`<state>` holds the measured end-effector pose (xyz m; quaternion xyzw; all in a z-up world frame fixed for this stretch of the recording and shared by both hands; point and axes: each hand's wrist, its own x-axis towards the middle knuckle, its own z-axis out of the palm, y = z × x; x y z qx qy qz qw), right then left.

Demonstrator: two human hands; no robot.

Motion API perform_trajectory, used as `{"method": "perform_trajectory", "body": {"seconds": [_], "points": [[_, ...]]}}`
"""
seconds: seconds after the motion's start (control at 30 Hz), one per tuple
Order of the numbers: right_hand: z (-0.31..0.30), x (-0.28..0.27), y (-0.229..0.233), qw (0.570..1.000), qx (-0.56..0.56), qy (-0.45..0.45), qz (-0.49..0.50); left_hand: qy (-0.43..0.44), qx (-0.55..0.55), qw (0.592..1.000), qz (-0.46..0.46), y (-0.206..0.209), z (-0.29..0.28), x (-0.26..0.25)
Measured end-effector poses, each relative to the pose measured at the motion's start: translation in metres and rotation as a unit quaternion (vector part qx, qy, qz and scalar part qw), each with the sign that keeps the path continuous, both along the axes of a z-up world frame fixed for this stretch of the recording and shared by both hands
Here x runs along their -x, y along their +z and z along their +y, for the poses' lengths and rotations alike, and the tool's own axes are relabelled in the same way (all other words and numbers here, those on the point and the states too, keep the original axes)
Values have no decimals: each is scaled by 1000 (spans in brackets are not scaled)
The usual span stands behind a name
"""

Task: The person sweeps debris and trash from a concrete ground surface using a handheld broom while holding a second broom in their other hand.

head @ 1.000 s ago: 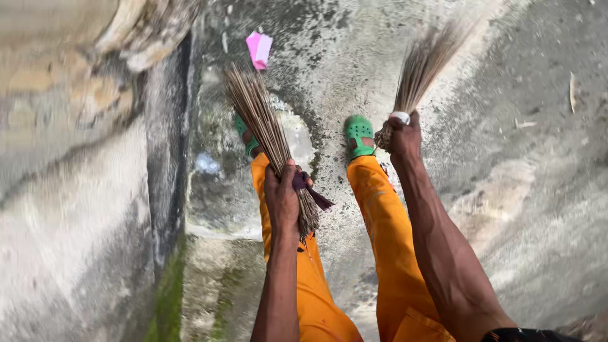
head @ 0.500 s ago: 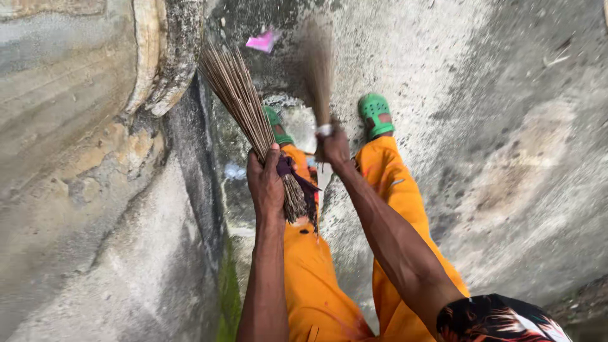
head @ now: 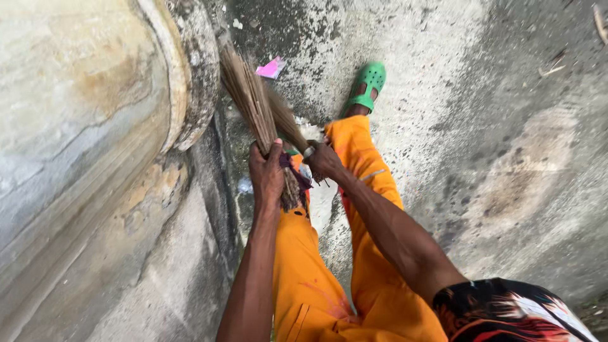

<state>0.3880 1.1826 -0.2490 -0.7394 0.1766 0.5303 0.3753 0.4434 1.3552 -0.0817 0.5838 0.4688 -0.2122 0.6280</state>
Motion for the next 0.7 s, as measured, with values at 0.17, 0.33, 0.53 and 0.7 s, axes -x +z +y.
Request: {"method": "perform_trajectory", "body": {"seconds": [0.17,0.33,0.53,0.7], "points": [[-56,-30,34,945,16,-323,-44,55,-1,998,-31,-12,-13,-31],[-78,-91,86,946,-38,-311,-82,71,-40,997,-10,-17,-33,-70],[-91,-167,11,995,-46,-53,75,110,13,991,-72,-7,-61,-93],[-115,-222,61,958,12,-282,-50,115,3,992,-56,-8,-71,-101]]}}
